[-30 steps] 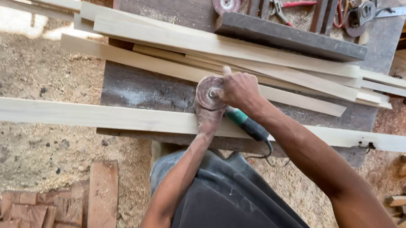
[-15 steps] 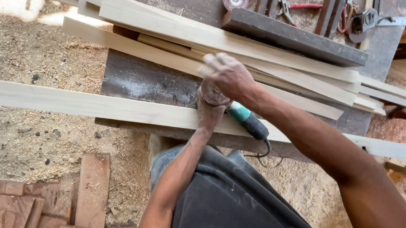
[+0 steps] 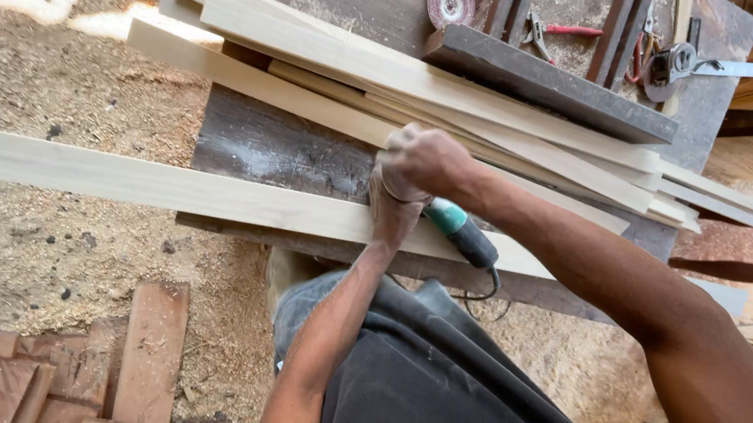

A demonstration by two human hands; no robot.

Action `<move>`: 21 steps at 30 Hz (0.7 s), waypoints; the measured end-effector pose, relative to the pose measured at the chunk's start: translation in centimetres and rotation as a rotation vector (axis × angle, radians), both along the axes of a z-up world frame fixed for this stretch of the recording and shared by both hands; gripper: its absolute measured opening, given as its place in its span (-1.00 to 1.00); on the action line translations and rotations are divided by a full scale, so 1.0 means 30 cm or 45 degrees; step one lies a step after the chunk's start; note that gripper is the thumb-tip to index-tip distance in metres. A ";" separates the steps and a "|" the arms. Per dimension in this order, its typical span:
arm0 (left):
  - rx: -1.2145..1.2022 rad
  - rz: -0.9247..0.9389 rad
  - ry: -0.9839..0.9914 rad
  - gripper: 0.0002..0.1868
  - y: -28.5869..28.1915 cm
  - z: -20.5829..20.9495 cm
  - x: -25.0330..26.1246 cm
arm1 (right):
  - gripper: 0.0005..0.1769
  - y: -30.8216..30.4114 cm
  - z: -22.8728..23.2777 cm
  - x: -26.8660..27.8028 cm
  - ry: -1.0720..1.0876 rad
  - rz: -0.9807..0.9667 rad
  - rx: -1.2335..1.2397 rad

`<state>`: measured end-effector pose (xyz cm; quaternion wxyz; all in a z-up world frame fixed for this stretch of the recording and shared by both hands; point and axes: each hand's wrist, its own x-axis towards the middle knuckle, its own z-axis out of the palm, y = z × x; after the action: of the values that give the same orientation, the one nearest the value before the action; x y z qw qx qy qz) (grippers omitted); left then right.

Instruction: The person sands long wooden planks on a workbench using a handheld power sander. They adjust the sander's disc, flip the planks, and sand both sides and edges before placing the finished pieces aside.

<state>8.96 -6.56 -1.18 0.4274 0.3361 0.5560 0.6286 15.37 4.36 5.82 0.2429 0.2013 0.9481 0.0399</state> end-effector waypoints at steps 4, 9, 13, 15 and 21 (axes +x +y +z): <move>-0.043 -0.082 -0.203 -0.43 -0.013 -0.004 -0.015 | -0.36 -0.009 0.037 0.029 -0.139 -1.133 -0.264; 0.019 0.076 0.070 -0.27 -0.004 0.003 0.006 | -0.47 -0.030 -0.005 0.018 0.078 0.052 0.016; 0.068 -0.037 -0.149 -0.44 -0.014 -0.012 0.010 | -0.58 0.007 -0.008 0.029 -0.156 -0.236 -0.142; -0.041 -0.065 -0.277 -0.48 -0.031 -0.020 0.010 | -0.64 0.015 0.031 0.057 -0.358 -0.805 -0.262; 0.026 0.200 0.056 -0.25 -0.044 -0.032 0.042 | -0.68 -0.014 0.031 -0.008 0.205 -0.032 0.221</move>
<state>10.21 -7.89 -2.15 0.3613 0.3095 0.5834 0.6582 15.12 3.95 6.74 0.1481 0.2360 0.9549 0.1027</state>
